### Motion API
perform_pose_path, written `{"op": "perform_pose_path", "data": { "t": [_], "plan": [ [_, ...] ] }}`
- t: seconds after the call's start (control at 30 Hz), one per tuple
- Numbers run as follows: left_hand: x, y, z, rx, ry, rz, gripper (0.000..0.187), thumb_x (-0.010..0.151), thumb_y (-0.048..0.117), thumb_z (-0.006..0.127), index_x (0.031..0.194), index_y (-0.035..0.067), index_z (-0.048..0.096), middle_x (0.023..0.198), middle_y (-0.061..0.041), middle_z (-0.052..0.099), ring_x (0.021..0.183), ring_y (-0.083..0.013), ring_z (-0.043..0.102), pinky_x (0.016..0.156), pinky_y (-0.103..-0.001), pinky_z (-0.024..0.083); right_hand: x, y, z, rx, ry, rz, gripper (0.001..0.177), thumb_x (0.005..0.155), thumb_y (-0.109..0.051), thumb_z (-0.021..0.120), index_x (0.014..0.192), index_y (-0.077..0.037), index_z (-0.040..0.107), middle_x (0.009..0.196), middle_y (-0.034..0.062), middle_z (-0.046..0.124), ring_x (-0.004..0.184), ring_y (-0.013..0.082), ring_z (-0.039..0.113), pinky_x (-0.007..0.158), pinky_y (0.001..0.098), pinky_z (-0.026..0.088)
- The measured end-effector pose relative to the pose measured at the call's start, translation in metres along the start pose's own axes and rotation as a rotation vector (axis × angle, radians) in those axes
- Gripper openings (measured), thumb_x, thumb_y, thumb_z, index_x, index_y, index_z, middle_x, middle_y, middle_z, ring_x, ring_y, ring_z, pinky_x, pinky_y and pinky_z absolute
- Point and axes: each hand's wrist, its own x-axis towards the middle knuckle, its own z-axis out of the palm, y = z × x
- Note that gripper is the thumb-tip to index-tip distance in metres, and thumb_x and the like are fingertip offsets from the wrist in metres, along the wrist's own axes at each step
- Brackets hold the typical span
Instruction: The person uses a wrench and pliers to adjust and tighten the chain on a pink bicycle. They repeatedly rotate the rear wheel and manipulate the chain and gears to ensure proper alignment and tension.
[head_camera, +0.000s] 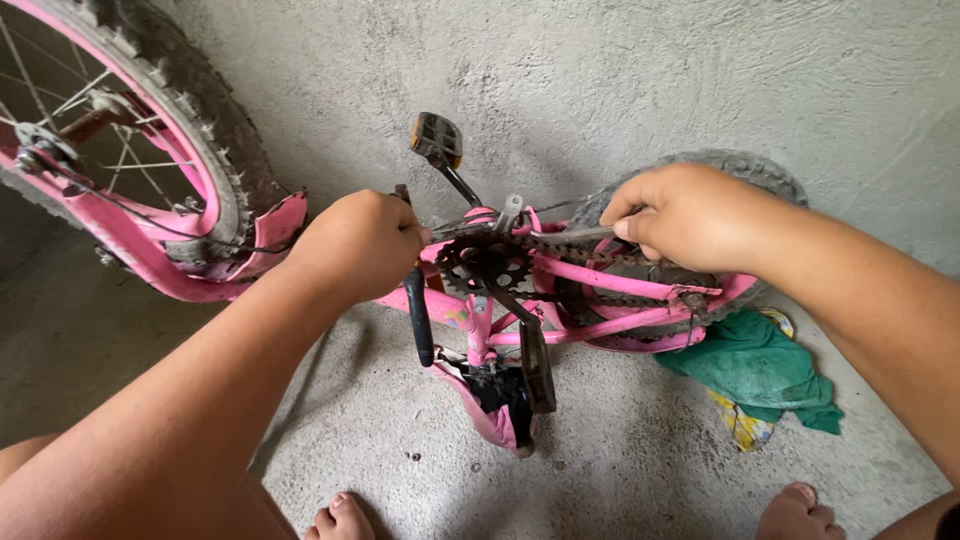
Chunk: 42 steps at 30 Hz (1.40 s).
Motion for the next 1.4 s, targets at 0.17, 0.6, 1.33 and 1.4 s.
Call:
{"op": "perform_pose_path", "data": {
  "t": [0.17, 0.6, 1.33, 1.4],
  "plan": [
    [0.004, -0.002, 0.000, -0.013, -0.038, -0.026, 0.032, 0.090, 0.035, 0.067, 0.095, 0.005, 0.077, 0.088, -0.024, 0.072, 0.084, -0.0441, 0.069, 0.082, -0.049, 0.054, 0.009, -0.015, 0.003, -0.329, -0.007, -0.133, 0.027, 0.094, -0.025, 0.062, 0.118, -0.022, 0.075, 0.085, 0.0115, 0.079, 0.077, 0.0243, 0.073, 0.077, 0.0429, 0.056],
    [-0.004, -0.003, 0.007, -0.023, -0.069, -0.047, 0.030, 0.093, 0.033, 0.060, 0.099, 0.009, 0.077, 0.097, -0.020, 0.073, 0.094, -0.0407, 0.069, 0.086, -0.050, 0.054, 0.062, -0.042, 0.002, -0.407, -0.095, -0.144, 0.026, 0.089, -0.021, 0.061, 0.106, -0.019, 0.081, 0.102, 0.0072, 0.081, 0.091, 0.0276, 0.076, 0.084, 0.0453, 0.059],
    [-0.015, 0.005, 0.006, -0.018, -0.047, -0.042, 0.031, 0.094, 0.032, 0.057, 0.099, 0.010, 0.078, 0.093, -0.020, 0.074, 0.091, -0.0399, 0.070, 0.085, -0.049, 0.054, 0.035, -0.015, -0.011, -0.549, -0.052, -0.279, 0.025, 0.090, -0.035, 0.067, 0.113, -0.028, 0.074, 0.103, 0.0056, 0.076, 0.097, 0.0301, 0.072, 0.084, 0.0481, 0.055],
    [-0.014, 0.003, 0.007, -0.030, -0.066, -0.043, 0.030, 0.094, 0.032, 0.058, 0.098, 0.011, 0.079, 0.093, -0.018, 0.075, 0.089, -0.0386, 0.071, 0.084, -0.049, 0.055, 0.045, -0.041, -0.029, -0.609, -0.050, -0.318, 0.024, 0.087, -0.035, 0.070, 0.109, -0.027, 0.076, 0.103, 0.0045, 0.077, 0.096, 0.0296, 0.072, 0.083, 0.0480, 0.055]
  ]
}}
